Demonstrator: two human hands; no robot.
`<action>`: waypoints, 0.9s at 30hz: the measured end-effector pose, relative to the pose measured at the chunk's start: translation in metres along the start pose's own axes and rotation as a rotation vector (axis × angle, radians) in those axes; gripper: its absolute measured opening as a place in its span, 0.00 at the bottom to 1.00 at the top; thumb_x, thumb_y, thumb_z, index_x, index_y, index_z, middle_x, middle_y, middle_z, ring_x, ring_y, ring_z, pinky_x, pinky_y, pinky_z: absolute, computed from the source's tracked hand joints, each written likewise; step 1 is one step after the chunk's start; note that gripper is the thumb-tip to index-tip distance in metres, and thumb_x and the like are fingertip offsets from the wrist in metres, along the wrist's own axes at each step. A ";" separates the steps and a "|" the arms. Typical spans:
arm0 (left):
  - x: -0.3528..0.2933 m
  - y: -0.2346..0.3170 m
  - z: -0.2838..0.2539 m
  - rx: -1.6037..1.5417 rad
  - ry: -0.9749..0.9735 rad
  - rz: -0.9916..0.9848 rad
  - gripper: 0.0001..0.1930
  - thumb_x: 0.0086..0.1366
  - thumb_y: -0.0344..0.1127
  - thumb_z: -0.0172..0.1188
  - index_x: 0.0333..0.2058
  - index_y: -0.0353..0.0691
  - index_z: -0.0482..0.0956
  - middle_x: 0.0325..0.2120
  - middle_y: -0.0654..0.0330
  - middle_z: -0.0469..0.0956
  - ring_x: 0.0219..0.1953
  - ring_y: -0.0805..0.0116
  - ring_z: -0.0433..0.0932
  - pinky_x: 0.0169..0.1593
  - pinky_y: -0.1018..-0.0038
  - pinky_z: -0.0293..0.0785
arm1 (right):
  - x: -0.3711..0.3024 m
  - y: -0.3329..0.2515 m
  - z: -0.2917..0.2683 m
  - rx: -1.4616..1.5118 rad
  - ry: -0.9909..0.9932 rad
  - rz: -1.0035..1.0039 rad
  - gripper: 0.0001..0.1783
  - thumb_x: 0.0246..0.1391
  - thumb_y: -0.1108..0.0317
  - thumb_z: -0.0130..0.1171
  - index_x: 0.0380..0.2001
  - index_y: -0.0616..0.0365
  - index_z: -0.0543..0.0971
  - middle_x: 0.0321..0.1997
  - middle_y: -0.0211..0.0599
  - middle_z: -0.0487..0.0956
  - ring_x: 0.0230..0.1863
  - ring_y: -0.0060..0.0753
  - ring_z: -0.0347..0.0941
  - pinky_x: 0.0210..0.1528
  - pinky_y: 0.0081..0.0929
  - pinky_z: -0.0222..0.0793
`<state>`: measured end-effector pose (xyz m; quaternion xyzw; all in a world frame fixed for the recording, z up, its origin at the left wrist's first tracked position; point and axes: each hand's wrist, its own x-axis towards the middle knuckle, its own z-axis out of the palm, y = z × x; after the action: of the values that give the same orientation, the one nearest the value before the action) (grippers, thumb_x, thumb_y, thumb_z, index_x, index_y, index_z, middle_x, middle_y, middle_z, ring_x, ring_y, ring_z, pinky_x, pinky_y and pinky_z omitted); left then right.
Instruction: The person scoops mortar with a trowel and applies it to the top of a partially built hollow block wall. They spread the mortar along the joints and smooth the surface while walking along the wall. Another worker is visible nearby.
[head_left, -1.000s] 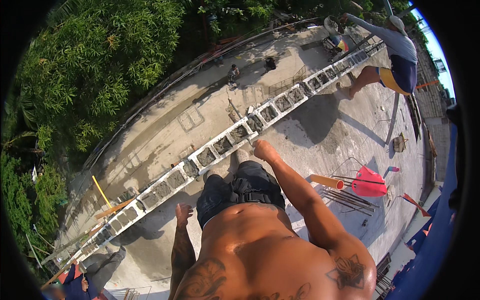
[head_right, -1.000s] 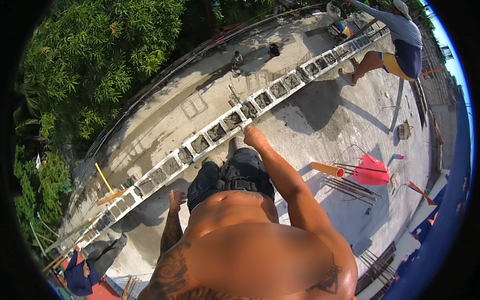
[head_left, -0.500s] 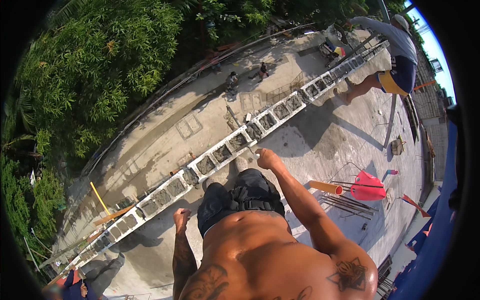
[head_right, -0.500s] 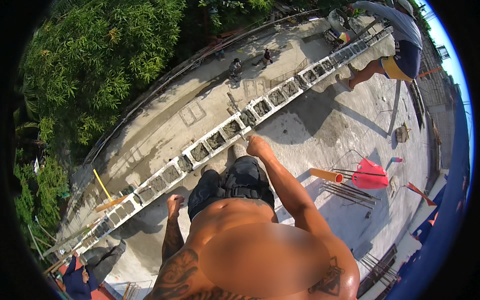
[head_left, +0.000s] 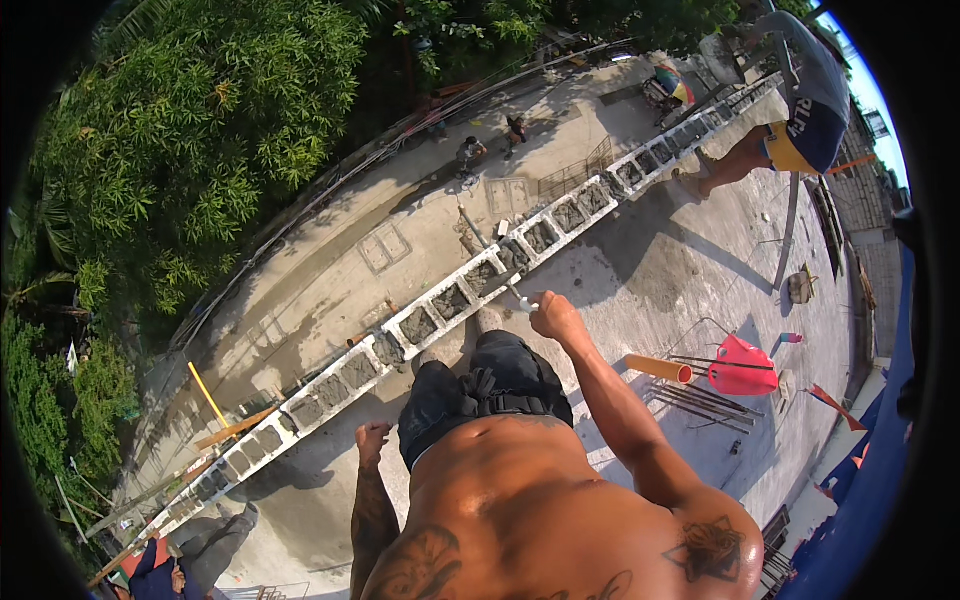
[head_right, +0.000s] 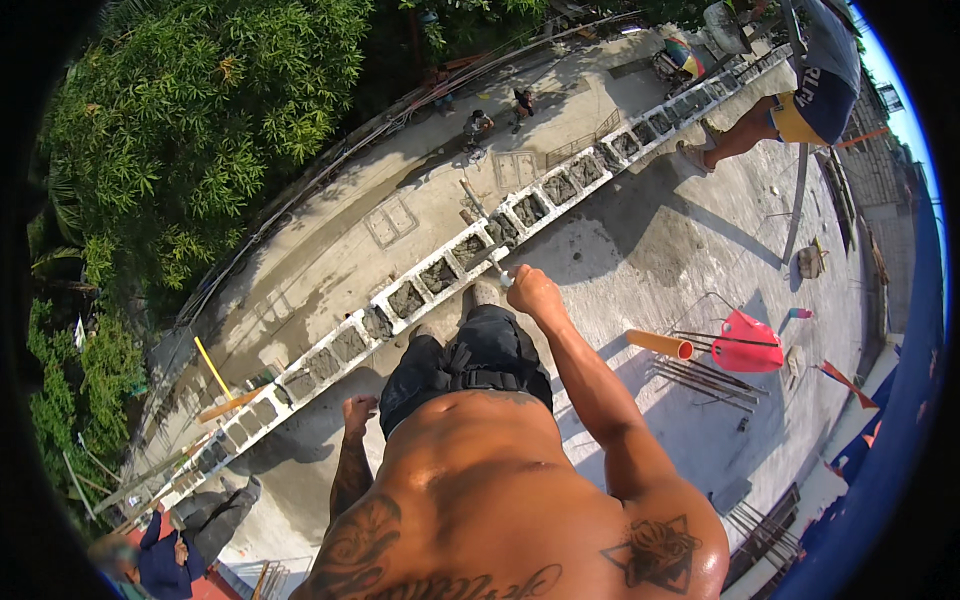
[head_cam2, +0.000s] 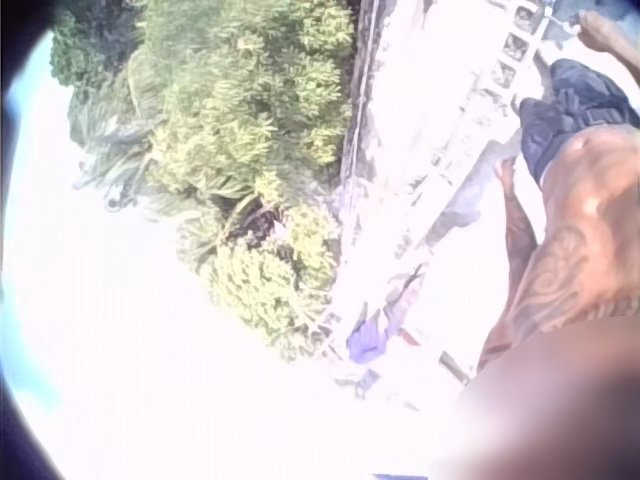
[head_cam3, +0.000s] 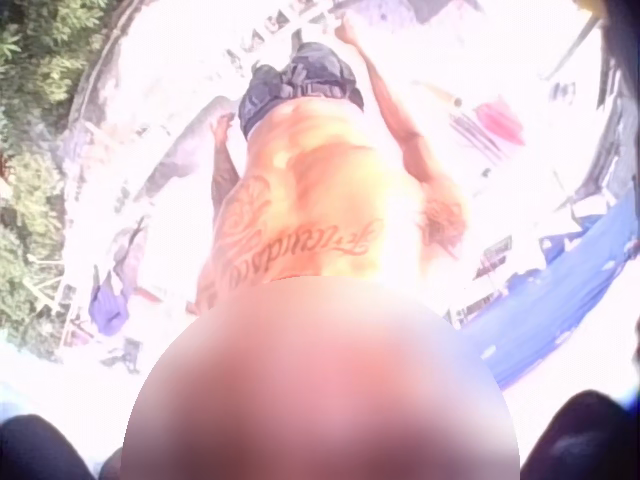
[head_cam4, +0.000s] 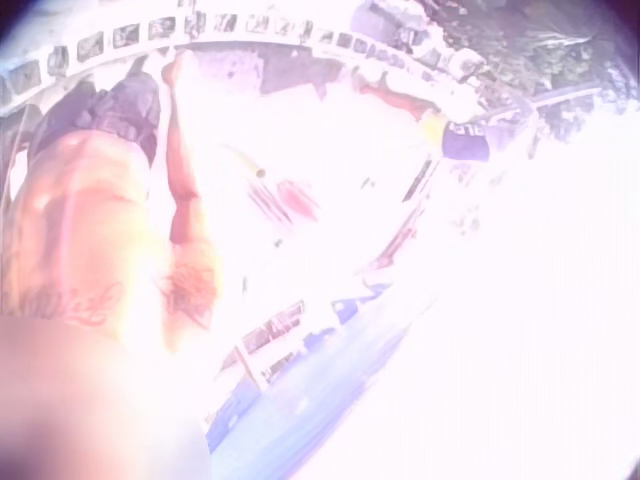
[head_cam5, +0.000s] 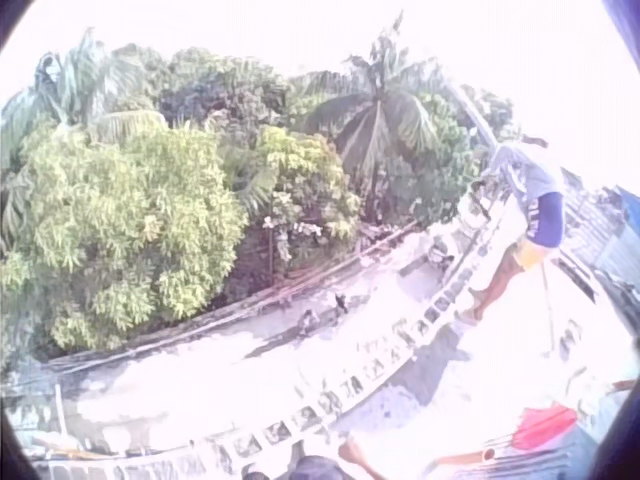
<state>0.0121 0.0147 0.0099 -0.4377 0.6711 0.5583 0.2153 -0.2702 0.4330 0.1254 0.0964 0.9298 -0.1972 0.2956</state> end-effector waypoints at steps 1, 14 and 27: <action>0.001 0.004 0.001 0.008 -0.005 0.017 0.11 0.54 0.36 0.63 0.31 0.33 0.83 0.27 0.56 0.83 0.28 0.69 0.80 0.30 0.73 0.77 | -0.001 0.001 -0.002 -0.004 -0.007 0.004 0.18 0.54 0.64 0.49 0.45 0.55 0.80 0.43 0.57 0.81 0.49 0.58 0.77 0.51 0.47 0.73; 0.021 0.028 0.010 0.123 0.023 -0.063 0.11 0.53 0.36 0.65 0.32 0.36 0.83 0.25 0.59 0.81 0.26 0.70 0.81 0.27 0.74 0.76 | -0.020 0.012 0.001 -0.022 -0.016 -0.025 0.23 0.51 0.65 0.48 0.51 0.47 0.79 0.46 0.56 0.80 0.50 0.56 0.77 0.55 0.46 0.71; 0.007 -0.002 0.010 -0.007 0.000 -0.076 0.12 0.59 0.38 0.60 0.34 0.34 0.81 0.29 0.56 0.81 0.29 0.66 0.81 0.29 0.71 0.77 | -0.017 0.005 -0.008 -0.070 0.039 -0.043 0.22 0.50 0.66 0.47 0.48 0.48 0.81 0.43 0.56 0.81 0.48 0.56 0.77 0.52 0.45 0.72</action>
<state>0.0079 0.0212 0.0002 -0.4635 0.6520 0.5522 0.2349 -0.2594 0.4394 0.1394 0.0699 0.9436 -0.1689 0.2761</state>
